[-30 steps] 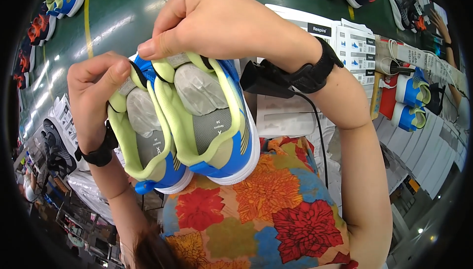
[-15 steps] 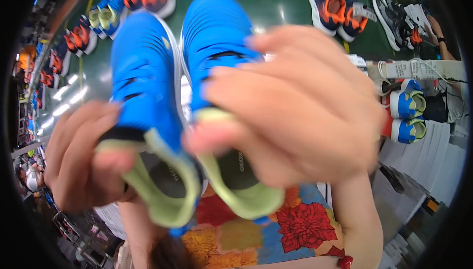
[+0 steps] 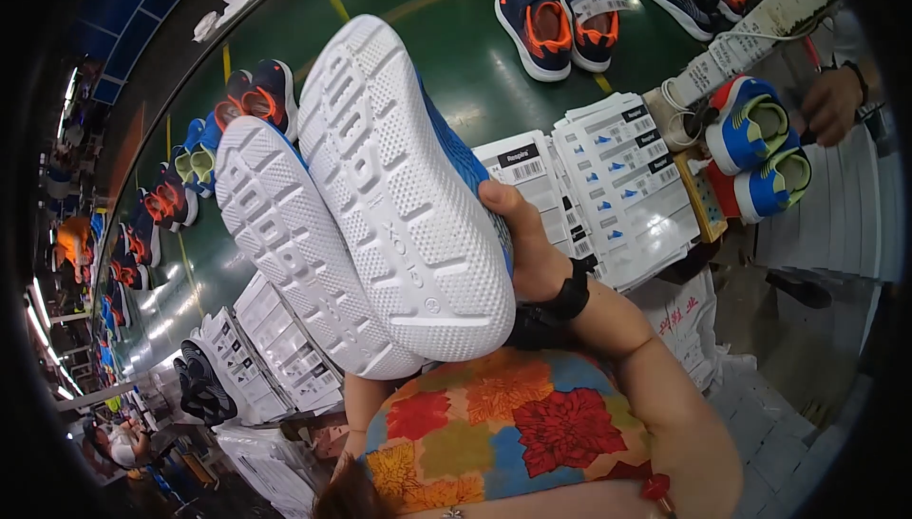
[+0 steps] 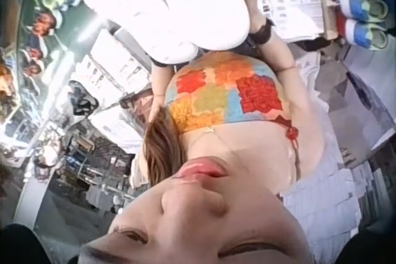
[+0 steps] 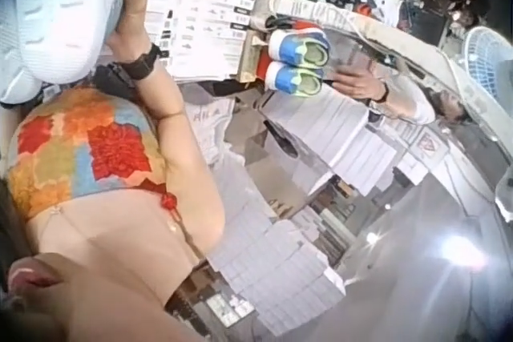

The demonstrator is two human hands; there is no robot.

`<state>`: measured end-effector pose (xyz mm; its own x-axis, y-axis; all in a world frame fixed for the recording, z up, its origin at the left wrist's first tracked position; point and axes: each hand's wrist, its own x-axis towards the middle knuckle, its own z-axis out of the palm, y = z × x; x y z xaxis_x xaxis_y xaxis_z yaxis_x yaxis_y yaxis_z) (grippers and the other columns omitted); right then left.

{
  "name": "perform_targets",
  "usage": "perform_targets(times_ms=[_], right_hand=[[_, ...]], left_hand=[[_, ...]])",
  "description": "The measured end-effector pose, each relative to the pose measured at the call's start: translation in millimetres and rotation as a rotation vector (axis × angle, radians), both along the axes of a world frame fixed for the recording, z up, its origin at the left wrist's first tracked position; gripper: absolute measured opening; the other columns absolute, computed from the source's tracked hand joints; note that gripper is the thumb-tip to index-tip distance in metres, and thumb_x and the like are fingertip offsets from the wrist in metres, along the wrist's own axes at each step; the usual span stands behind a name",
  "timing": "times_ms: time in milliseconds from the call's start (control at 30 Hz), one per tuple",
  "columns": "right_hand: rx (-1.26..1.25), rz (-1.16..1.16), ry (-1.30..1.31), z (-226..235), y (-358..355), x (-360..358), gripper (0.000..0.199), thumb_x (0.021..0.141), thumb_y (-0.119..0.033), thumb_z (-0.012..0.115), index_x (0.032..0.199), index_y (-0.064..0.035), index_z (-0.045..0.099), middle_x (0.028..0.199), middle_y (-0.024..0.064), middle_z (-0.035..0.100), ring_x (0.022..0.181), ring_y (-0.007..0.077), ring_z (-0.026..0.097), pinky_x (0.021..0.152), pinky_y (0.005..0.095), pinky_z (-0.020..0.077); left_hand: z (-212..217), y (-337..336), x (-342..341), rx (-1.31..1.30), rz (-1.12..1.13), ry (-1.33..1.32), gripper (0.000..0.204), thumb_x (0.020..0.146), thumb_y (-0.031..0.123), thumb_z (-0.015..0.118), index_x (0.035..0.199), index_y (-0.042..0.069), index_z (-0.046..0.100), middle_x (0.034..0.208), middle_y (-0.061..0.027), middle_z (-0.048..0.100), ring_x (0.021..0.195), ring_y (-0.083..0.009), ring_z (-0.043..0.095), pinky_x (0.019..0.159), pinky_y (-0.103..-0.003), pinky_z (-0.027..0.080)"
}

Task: Inspecting pairs of shoes and matching them with correct size and model labels before further packaging.

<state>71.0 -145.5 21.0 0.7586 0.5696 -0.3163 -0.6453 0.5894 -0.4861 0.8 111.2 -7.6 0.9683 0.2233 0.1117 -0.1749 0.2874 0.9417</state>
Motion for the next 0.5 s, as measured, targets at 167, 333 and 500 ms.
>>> perform_targets(times_ms=[167, 333, 500], right_hand=[[0.162, -0.096, -0.111, 24.2, -14.1, 24.9, 0.073, 0.082, -0.043, 0.067, 0.135, 0.0003, 0.043, 0.122, 0.0139, 0.059, 0.102, 0.0227, 0.064, 0.091, 0.0364, 0.0521], [-0.573, -0.48, -0.507, 16.5, -13.2, 114.7, 0.076, 0.077, -0.033, 0.078, 0.129, -0.0001, 0.033, 0.116, 0.02, 0.052, 0.108, 0.0283, 0.058, 0.087, 0.0399, 0.0508], [-1.41, -0.244, -0.983, -62.1, 17.4, 159.0, 0.062, 0.083, -0.041, 0.069, 0.123, 0.0026, 0.051, 0.129, 0.0289, 0.049, 0.114, 0.0411, 0.054, 0.095, 0.0435, 0.0455]], left_hand=[[32.2, -14.5, 27.1, -0.52, -0.169, 0.046, 0.053, 0.096, 0.033, 0.055, 0.138, 0.003, 0.042, 0.129, -0.0141, 0.054, 0.118, -0.0279, 0.055, 0.099, -0.044, 0.046], [28.5, 11.0, 136.9, -0.04, -0.225, 0.283, 0.04, 0.102, 0.02, 0.044, 0.136, 0.0, 0.042, 0.131, -0.0119, 0.052, 0.117, -0.0264, 0.055, 0.098, -0.043, 0.047], [-13.9, -19.5, 217.1, 0.509, -0.41, 0.391, 0.061, 0.092, 0.021, 0.062, 0.144, 0.006, 0.035, 0.129, -0.0122, 0.054, 0.11, -0.0166, 0.054, 0.086, -0.027, 0.046]])
